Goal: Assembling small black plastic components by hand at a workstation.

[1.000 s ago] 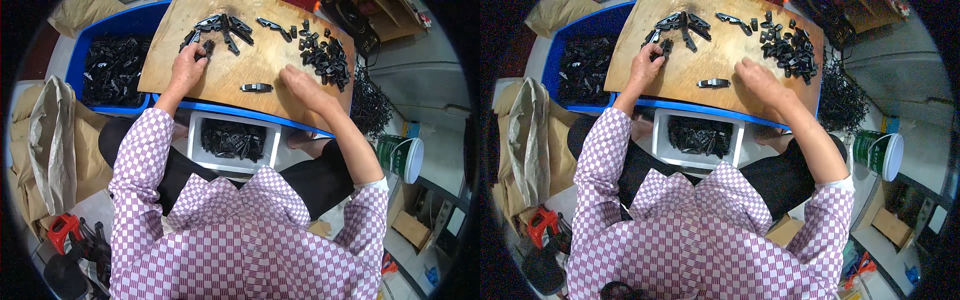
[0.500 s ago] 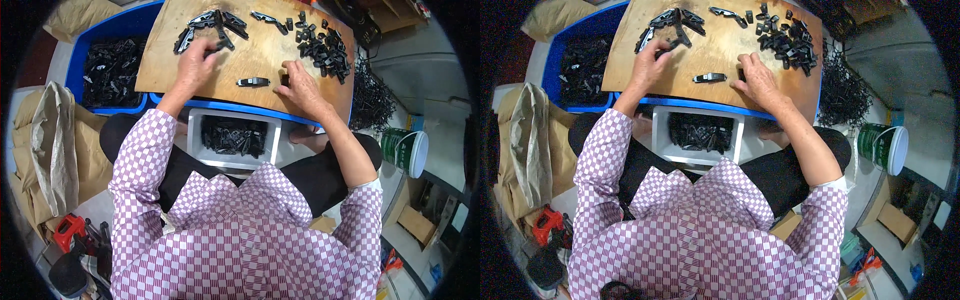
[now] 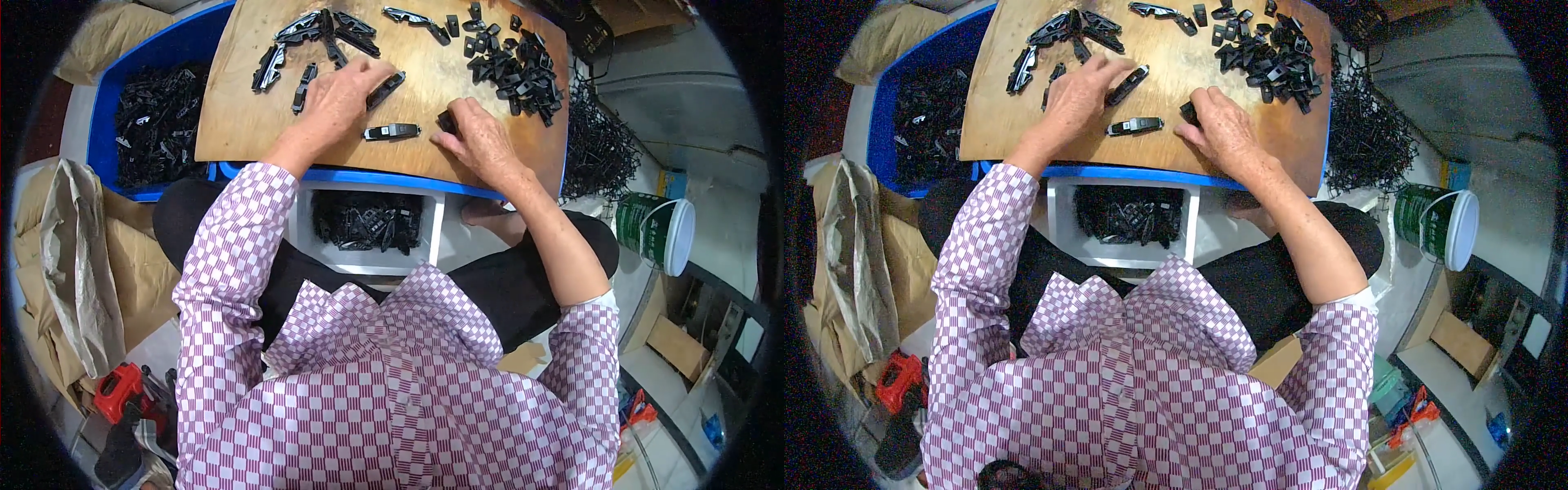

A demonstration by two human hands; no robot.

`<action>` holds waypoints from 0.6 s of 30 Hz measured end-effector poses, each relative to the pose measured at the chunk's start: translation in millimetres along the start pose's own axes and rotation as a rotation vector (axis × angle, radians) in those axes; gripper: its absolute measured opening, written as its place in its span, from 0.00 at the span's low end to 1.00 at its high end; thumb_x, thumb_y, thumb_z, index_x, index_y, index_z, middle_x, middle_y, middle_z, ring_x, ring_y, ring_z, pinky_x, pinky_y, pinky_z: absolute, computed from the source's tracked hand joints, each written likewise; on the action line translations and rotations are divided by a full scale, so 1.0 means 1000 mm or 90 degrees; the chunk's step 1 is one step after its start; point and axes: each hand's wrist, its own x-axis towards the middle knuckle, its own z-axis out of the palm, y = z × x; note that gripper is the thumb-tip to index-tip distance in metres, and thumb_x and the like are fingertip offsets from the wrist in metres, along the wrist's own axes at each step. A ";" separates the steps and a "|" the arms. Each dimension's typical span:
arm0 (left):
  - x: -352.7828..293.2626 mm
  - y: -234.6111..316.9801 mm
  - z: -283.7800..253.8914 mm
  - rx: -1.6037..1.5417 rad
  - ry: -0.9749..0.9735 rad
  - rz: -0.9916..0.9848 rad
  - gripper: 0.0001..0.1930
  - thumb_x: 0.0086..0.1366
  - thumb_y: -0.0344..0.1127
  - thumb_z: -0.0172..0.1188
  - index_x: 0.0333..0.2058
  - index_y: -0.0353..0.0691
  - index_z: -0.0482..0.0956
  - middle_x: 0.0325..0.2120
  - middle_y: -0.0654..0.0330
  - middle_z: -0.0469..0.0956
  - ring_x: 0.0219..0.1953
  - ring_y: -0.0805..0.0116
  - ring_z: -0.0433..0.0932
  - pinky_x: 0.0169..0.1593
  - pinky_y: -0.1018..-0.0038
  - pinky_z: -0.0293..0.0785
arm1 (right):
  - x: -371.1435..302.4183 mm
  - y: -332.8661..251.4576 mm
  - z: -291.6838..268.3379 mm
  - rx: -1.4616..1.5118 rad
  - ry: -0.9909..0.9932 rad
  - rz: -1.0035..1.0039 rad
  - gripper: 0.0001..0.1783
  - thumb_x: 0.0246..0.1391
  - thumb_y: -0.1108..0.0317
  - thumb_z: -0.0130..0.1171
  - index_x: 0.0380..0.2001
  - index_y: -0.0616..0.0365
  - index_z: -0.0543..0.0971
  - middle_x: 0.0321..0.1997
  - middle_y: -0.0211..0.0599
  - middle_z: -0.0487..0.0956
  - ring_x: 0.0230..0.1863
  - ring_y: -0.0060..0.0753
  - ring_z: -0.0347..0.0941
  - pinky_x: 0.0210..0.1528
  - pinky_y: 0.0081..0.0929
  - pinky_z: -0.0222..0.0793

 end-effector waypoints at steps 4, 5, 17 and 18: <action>0.003 -0.006 0.003 0.028 0.017 0.167 0.08 0.61 0.33 0.62 0.38 0.42 0.76 0.40 0.55 0.74 0.42 0.54 0.80 0.41 0.61 0.77 | 0.002 -0.003 0.002 -0.006 0.011 -0.002 0.16 0.55 0.60 0.62 0.38 0.61 0.72 0.39 0.52 0.75 0.41 0.58 0.74 0.42 0.45 0.71; 0.004 -0.005 0.004 0.043 0.017 0.172 0.09 0.60 0.32 0.62 0.39 0.42 0.76 0.41 0.56 0.73 0.43 0.54 0.79 0.42 0.61 0.77 | 0.003 -0.001 0.004 -0.014 0.016 -0.010 0.16 0.56 0.60 0.62 0.38 0.61 0.72 0.39 0.52 0.75 0.40 0.58 0.74 0.42 0.45 0.71; 0.000 -0.001 0.011 -0.061 -0.016 0.092 0.09 0.59 0.31 0.63 0.38 0.39 0.75 0.38 0.55 0.73 0.39 0.50 0.78 0.42 0.59 0.76 | 0.019 -0.001 0.000 -0.005 0.037 -0.066 0.14 0.58 0.59 0.60 0.33 0.59 0.72 0.30 0.47 0.77 0.33 0.55 0.76 0.34 0.47 0.71; 0.000 -0.002 0.010 -0.074 -0.004 0.082 0.08 0.59 0.31 0.63 0.36 0.38 0.75 0.37 0.54 0.73 0.40 0.49 0.78 0.42 0.59 0.76 | 0.022 -0.005 -0.001 -0.006 0.025 -0.070 0.14 0.58 0.59 0.60 0.32 0.58 0.72 0.29 0.46 0.77 0.33 0.55 0.76 0.34 0.47 0.71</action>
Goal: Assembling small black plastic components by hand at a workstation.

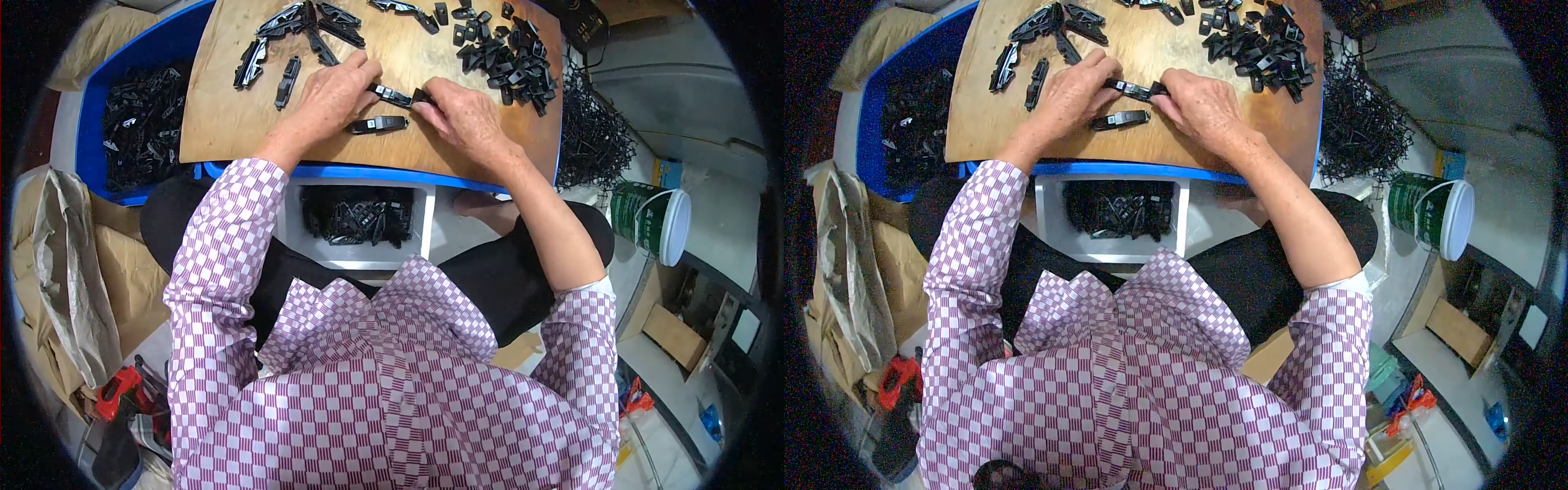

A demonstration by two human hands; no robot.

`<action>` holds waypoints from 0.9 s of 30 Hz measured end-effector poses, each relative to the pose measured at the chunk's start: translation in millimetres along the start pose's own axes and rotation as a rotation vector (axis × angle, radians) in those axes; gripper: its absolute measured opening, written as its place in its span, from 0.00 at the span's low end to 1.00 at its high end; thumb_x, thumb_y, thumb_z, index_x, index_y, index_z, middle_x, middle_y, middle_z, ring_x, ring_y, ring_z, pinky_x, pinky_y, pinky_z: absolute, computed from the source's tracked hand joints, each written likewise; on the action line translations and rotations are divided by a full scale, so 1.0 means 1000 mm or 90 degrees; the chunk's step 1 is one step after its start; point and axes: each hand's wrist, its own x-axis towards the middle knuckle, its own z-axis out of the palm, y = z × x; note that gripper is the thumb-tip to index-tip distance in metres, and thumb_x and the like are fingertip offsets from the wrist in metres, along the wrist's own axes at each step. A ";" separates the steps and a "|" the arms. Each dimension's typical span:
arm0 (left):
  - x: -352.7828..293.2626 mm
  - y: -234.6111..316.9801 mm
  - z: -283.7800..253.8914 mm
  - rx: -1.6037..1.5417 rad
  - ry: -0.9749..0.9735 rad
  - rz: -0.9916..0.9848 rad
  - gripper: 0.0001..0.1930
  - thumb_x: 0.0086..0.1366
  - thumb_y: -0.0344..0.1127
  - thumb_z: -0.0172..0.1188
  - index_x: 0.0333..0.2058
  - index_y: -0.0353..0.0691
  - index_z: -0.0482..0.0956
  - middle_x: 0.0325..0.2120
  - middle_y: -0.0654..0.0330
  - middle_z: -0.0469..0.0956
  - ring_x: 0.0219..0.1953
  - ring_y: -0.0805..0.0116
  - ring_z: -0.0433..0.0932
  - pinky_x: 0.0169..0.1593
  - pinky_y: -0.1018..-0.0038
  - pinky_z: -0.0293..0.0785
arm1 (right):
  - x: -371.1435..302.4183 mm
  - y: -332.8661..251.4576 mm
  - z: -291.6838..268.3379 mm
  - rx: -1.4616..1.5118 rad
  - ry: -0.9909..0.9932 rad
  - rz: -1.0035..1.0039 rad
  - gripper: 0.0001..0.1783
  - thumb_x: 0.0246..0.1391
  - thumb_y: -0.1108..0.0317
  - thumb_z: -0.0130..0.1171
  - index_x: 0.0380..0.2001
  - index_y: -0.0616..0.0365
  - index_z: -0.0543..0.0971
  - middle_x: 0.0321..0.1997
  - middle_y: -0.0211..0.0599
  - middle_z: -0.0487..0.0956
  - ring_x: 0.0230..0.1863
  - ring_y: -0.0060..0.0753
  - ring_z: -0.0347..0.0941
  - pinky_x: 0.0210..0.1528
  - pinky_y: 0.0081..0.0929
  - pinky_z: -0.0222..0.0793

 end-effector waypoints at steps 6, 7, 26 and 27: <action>0.001 -0.001 -0.004 -0.013 -0.033 0.020 0.08 0.59 0.30 0.63 0.35 0.36 0.74 0.36 0.53 0.73 0.40 0.49 0.78 0.42 0.58 0.75 | 0.011 -0.006 0.001 -0.047 -0.048 -0.031 0.13 0.56 0.60 0.61 0.32 0.59 0.72 0.24 0.46 0.78 0.29 0.55 0.77 0.31 0.47 0.71; 0.002 -0.002 -0.004 -0.019 -0.038 0.023 0.08 0.59 0.30 0.63 0.35 0.35 0.74 0.36 0.53 0.73 0.40 0.48 0.78 0.42 0.58 0.75 | 0.011 -0.007 -0.001 -0.049 -0.061 -0.030 0.13 0.56 0.60 0.61 0.32 0.58 0.72 0.24 0.46 0.78 0.29 0.56 0.77 0.31 0.47 0.71; 0.018 -0.021 0.003 -0.050 -0.020 0.112 0.06 0.55 0.28 0.62 0.30 0.34 0.75 0.32 0.51 0.75 0.38 0.46 0.77 0.40 0.57 0.74 | 0.033 -0.026 0.044 -0.043 0.064 0.035 0.13 0.55 0.59 0.61 0.33 0.56 0.73 0.28 0.49 0.79 0.34 0.58 0.77 0.35 0.51 0.71; 0.015 -0.029 0.008 -0.062 -0.019 0.125 0.06 0.55 0.28 0.62 0.29 0.34 0.75 0.32 0.50 0.76 0.38 0.46 0.77 0.40 0.57 0.74 | 0.031 -0.026 0.050 -0.047 0.042 0.044 0.13 0.55 0.58 0.60 0.33 0.57 0.73 0.29 0.51 0.80 0.36 0.57 0.78 0.36 0.50 0.72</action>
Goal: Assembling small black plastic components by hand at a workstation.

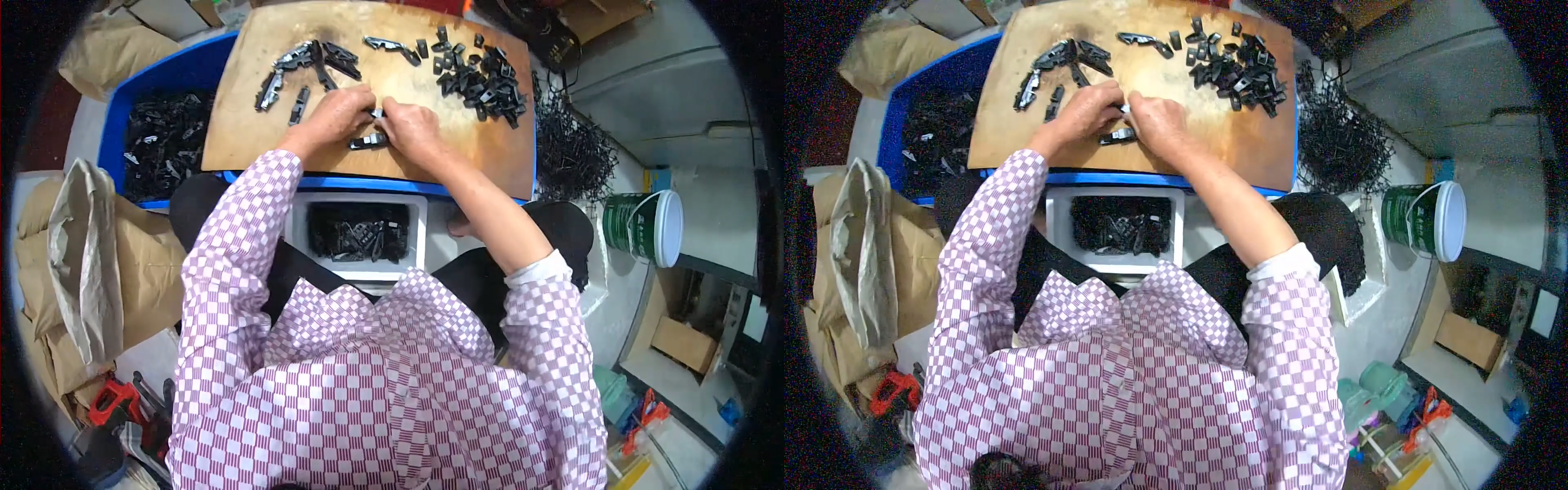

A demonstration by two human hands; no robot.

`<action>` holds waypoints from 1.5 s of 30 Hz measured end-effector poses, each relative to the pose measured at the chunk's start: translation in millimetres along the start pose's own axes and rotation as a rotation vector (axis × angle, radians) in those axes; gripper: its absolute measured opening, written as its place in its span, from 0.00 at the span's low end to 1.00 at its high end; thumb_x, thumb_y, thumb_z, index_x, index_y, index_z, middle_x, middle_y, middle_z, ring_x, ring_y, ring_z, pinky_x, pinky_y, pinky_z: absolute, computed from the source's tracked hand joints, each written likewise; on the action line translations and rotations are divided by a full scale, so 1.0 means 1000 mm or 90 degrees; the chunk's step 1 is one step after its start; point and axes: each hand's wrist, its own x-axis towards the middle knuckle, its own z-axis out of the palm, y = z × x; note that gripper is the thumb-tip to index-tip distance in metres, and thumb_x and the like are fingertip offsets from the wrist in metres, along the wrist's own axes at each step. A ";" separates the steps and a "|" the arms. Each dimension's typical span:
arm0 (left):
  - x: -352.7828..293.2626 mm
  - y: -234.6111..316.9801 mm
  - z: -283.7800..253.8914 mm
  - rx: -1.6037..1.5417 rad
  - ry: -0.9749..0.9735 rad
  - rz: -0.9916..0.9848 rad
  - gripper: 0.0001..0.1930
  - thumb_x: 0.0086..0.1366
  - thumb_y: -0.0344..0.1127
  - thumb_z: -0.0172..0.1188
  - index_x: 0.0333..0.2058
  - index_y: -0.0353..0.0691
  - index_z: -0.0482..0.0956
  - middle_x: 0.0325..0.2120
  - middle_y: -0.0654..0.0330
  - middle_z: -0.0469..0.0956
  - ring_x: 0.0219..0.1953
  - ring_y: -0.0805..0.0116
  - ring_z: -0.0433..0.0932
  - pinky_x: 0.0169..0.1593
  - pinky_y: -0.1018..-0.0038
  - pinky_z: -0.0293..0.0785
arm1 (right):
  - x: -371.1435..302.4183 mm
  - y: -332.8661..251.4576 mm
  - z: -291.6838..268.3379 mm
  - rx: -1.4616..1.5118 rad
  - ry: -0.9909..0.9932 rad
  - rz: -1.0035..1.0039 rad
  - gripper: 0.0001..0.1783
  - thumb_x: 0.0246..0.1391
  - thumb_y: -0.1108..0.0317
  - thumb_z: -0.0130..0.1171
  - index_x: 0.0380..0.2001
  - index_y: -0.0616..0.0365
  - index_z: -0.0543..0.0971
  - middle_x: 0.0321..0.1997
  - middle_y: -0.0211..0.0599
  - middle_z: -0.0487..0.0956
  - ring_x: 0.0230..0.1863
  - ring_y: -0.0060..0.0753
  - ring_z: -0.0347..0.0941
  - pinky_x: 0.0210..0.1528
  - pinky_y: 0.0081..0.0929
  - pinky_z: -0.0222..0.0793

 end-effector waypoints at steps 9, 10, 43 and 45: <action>-0.047 0.026 0.012 0.044 -0.057 -0.085 0.10 0.57 0.33 0.62 0.37 0.38 0.77 0.34 0.49 0.77 0.38 0.46 0.78 0.42 0.58 0.75 | 0.034 0.049 -0.042 0.050 -0.023 0.028 0.17 0.57 0.56 0.57 0.43 0.56 0.75 0.40 0.54 0.78 0.44 0.58 0.76 0.45 0.48 0.72; -0.051 0.026 0.004 0.055 -0.030 -0.121 0.09 0.58 0.34 0.61 0.36 0.38 0.77 0.34 0.49 0.77 0.38 0.46 0.78 0.42 0.56 0.75 | 0.043 0.054 -0.042 0.049 -0.025 0.025 0.17 0.57 0.56 0.57 0.43 0.56 0.75 0.40 0.54 0.78 0.44 0.58 0.76 0.45 0.48 0.72; -0.044 0.040 0.007 0.097 0.025 -0.143 0.13 0.54 0.31 0.66 0.38 0.40 0.74 0.35 0.54 0.72 0.41 0.52 0.76 0.42 0.61 0.74 | -0.020 0.050 -0.034 0.065 -0.030 0.080 0.19 0.55 0.54 0.62 0.42 0.57 0.75 0.31 0.49 0.80 0.36 0.55 0.78 0.39 0.45 0.72; -0.041 0.040 0.005 0.085 0.007 -0.148 0.11 0.56 0.33 0.66 0.36 0.40 0.76 0.35 0.55 0.73 0.42 0.52 0.76 0.44 0.61 0.74 | -0.022 0.052 -0.032 0.047 -0.031 0.080 0.19 0.55 0.54 0.62 0.40 0.57 0.75 0.30 0.49 0.79 0.36 0.56 0.77 0.39 0.45 0.71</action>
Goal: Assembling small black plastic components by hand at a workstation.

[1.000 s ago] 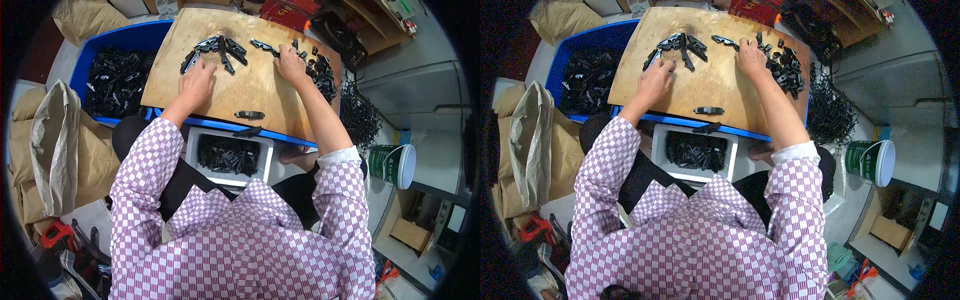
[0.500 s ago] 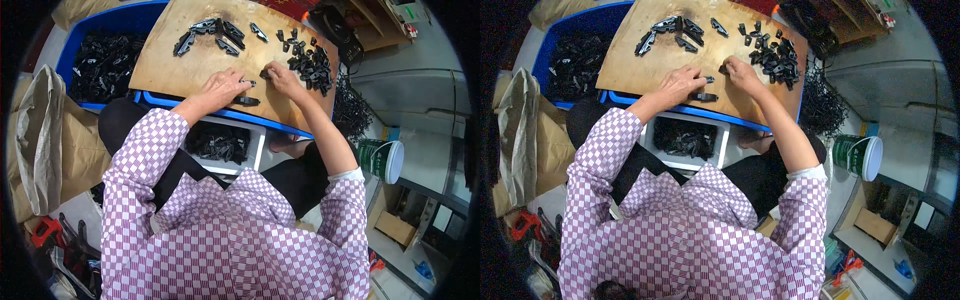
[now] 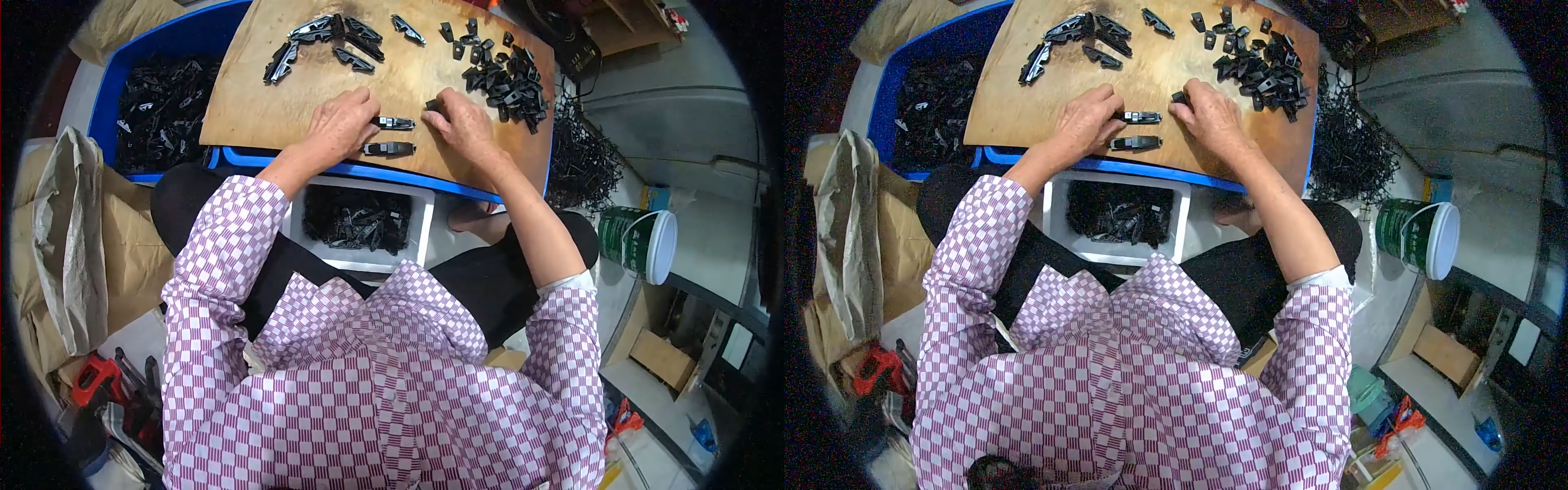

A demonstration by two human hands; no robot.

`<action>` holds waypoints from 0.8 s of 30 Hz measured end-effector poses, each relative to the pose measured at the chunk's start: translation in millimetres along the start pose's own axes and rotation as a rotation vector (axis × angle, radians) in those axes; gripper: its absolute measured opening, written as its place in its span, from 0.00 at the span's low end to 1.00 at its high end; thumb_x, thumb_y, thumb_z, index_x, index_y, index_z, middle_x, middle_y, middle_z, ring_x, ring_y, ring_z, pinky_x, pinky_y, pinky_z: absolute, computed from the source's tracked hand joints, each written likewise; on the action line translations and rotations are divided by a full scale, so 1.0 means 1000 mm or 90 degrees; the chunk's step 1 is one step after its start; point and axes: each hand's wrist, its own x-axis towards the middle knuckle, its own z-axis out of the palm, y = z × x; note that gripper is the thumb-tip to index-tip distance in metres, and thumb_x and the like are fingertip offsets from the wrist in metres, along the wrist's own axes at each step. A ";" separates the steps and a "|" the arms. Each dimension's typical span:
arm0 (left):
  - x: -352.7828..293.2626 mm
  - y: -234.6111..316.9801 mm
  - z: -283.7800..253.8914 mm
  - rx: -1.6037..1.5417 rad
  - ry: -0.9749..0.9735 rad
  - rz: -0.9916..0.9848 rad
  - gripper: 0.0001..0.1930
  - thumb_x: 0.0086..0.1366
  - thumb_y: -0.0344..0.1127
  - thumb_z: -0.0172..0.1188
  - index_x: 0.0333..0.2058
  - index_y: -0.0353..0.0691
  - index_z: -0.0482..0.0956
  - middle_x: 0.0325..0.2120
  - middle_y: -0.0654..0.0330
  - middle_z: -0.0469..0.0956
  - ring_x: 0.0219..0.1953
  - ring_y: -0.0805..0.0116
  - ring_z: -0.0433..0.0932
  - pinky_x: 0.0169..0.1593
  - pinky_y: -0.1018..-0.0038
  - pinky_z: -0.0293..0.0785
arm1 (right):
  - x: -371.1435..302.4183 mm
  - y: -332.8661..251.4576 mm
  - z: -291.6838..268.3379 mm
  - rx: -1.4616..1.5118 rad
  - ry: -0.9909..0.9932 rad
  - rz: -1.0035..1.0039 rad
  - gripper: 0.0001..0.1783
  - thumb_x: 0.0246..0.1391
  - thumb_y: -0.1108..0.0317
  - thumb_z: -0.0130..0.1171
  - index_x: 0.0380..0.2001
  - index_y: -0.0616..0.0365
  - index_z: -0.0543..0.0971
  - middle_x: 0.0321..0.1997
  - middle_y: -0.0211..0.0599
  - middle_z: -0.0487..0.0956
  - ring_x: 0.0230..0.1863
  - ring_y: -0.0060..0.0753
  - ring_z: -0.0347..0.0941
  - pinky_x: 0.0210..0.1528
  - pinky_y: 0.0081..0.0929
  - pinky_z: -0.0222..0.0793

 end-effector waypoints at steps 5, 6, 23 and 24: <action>0.004 0.003 -0.006 -0.005 -0.022 0.005 0.09 0.56 0.34 0.66 0.33 0.40 0.76 0.35 0.56 0.74 0.42 0.53 0.77 0.44 0.60 0.75 | -0.001 -0.002 -0.003 -0.002 0.006 -0.096 0.15 0.56 0.57 0.60 0.38 0.57 0.73 0.29 0.49 0.79 0.34 0.57 0.77 0.37 0.46 0.71; 0.004 0.002 -0.006 -0.007 -0.025 0.002 0.09 0.56 0.34 0.66 0.33 0.40 0.76 0.35 0.56 0.74 0.42 0.53 0.77 0.44 0.60 0.75 | -0.002 -0.008 -0.010 0.018 -0.030 -0.122 0.15 0.57 0.58 0.60 0.38 0.57 0.73 0.29 0.50 0.79 0.34 0.57 0.76 0.36 0.45 0.71; 0.008 -0.001 0.000 -0.073 -0.024 0.065 0.07 0.55 0.30 0.64 0.31 0.37 0.76 0.33 0.55 0.74 0.38 0.51 0.77 0.41 0.60 0.75 | -0.002 -0.056 -0.007 -0.070 -0.168 -0.212 0.12 0.56 0.62 0.59 0.33 0.59 0.71 0.24 0.47 0.79 0.30 0.56 0.78 0.33 0.47 0.72; 0.009 -0.001 0.000 -0.068 -0.018 0.067 0.07 0.55 0.30 0.64 0.31 0.37 0.76 0.33 0.54 0.74 0.38 0.50 0.77 0.41 0.60 0.75 | -0.001 -0.055 -0.006 -0.072 -0.162 -0.213 0.12 0.56 0.62 0.59 0.33 0.59 0.71 0.24 0.47 0.79 0.30 0.56 0.78 0.33 0.47 0.72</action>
